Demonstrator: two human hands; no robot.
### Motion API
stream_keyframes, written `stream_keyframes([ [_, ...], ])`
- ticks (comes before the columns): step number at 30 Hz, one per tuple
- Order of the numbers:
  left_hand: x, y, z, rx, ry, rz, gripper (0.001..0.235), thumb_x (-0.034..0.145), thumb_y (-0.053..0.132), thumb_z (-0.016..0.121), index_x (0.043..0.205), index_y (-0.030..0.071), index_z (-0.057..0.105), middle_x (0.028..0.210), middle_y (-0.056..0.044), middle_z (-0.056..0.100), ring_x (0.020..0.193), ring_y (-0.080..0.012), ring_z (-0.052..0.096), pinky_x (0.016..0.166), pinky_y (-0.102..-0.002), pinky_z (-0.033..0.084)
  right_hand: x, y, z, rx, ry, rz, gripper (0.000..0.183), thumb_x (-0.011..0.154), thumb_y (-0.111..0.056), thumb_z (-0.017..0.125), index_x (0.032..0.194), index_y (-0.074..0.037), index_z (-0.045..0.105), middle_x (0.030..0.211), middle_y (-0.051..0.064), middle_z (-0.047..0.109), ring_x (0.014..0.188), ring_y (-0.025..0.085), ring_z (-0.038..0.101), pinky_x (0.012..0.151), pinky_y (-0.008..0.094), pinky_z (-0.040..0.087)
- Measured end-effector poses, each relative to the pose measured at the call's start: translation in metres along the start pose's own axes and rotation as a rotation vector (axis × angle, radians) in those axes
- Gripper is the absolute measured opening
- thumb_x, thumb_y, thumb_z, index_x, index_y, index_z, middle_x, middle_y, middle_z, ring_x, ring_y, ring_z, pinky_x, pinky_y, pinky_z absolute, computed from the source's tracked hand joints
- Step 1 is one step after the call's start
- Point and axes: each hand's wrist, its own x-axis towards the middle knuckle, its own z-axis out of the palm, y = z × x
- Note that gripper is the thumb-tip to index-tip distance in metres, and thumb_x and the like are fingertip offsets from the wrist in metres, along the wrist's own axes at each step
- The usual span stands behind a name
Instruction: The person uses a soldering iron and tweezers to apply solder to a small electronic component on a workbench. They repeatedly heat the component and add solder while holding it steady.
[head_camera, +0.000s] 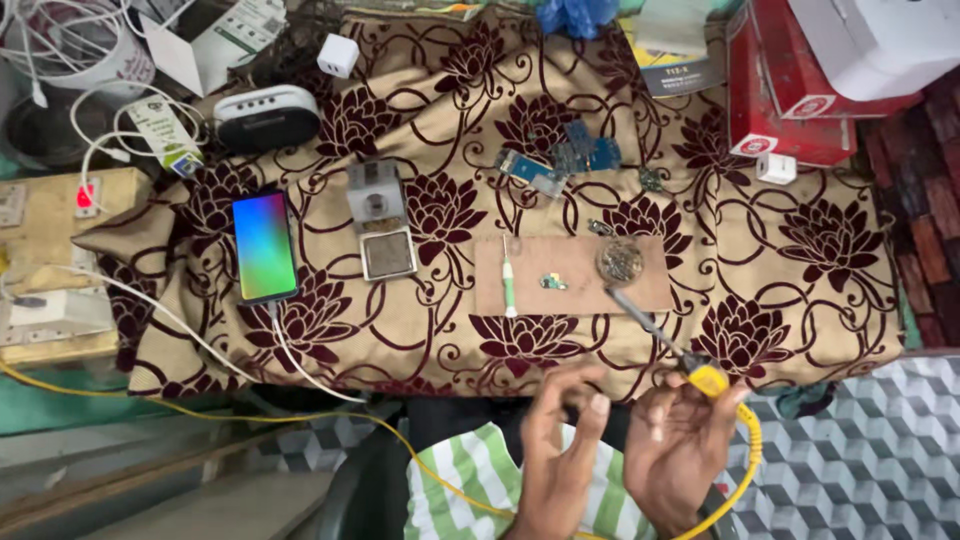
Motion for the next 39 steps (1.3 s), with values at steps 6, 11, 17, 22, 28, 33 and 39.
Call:
stream_keyframes([
  [6, -0.004, 0.015, 0.022, -0.306, -0.217, -0.206, 0.044, 0.093, 0.024, 0.074, 0.129, 0.0, 0.066, 0.115, -0.005, 0.067, 0.109, -0.0101, 0.058, 0.1, -0.026, 0.046, -0.026, 0.008, -0.02, -0.266, -0.049, -0.206, 0.048, 0.114, -0.05, 0.046, 0.139, -0.009, 0.053, 0.106, 0.014, 0.065, 0.084, 0.019, 0.061, 0.074, 0.03, 0.052],
  [11, -0.017, 0.021, 0.026, 0.004, -0.27, -0.106, 0.034, 0.09, 0.013, 0.083, 0.119, -0.003, 0.078, 0.104, -0.01, 0.064, 0.102, -0.014, 0.053, 0.092, -0.031, 0.045, -0.039, 0.014, -0.04, -0.497, -0.189, -0.503, 0.047, 0.115, -0.05, 0.045, 0.145, -0.014, 0.044, 0.102, 0.019, 0.064, 0.082, 0.021, 0.063, 0.072, 0.029, 0.054],
  [17, -0.028, 0.028, 0.034, -0.187, -0.308, -0.145, 0.034, 0.088, 0.017, 0.085, 0.117, 0.0, 0.077, 0.114, -0.008, 0.073, 0.11, -0.0136, 0.058, 0.103, -0.033, 0.048, -0.053, 0.014, -0.07, -0.266, -0.114, -0.499, 0.035, 0.121, -0.043, 0.041, 0.128, -0.009, 0.046, 0.106, 0.021, 0.065, 0.09, 0.026, 0.064, 0.082, 0.033, 0.056],
  [22, -0.029, 0.027, 0.04, -0.158, -0.235, -0.081, 0.03, 0.086, 0.017, 0.088, 0.107, -0.001, 0.075, 0.109, -0.008, 0.072, 0.111, -0.0149, 0.062, 0.105, -0.034, 0.05, -0.057, 0.006, -0.088, -0.141, -0.153, -0.302, 0.039, 0.121, -0.045, 0.039, 0.128, -0.008, 0.046, 0.106, 0.02, 0.064, 0.09, 0.025, 0.063, 0.084, 0.034, 0.055],
  [28, -0.026, 0.018, 0.047, -0.362, -0.132, -0.065, 0.022, 0.087, 0.009, 0.084, 0.101, -0.002, 0.071, 0.102, -0.006, 0.065, 0.098, -0.0117, 0.061, 0.094, -0.03, 0.052, -0.059, 0.022, -0.072, -0.154, -0.081, -0.215, 0.044, 0.121, -0.048, 0.037, 0.128, -0.006, 0.046, 0.107, 0.019, 0.063, 0.091, 0.024, 0.062, 0.087, 0.036, 0.054],
  [33, -0.023, 0.009, 0.045, -0.504, -0.096, -0.168, 0.02, 0.086, 0.005, 0.083, 0.099, -0.002, 0.07, 0.099, -0.006, 0.064, 0.089, -0.0092, 0.059, 0.087, -0.026, 0.051, -0.062, 0.024, -0.055, -0.266, 0.004, -0.242, 0.048, 0.121, -0.05, 0.035, 0.128, -0.005, 0.046, 0.108, 0.018, 0.062, 0.092, 0.023, 0.061, 0.089, 0.037, 0.054],
  [39, -0.02, -0.003, 0.032, -0.322, -0.142, -0.188, 0.025, 0.089, 0.009, 0.083, 0.107, -0.004, 0.074, 0.1, 0.0, 0.061, 0.087, -0.0025, 0.049, 0.082, -0.019, 0.043, -0.069, 0.015, -0.05, -0.383, 0.154, -0.309, 0.046, 0.122, -0.05, 0.036, 0.131, -0.006, 0.043, 0.11, 0.017, 0.06, 0.092, 0.021, 0.058, 0.088, 0.035, 0.053],
])
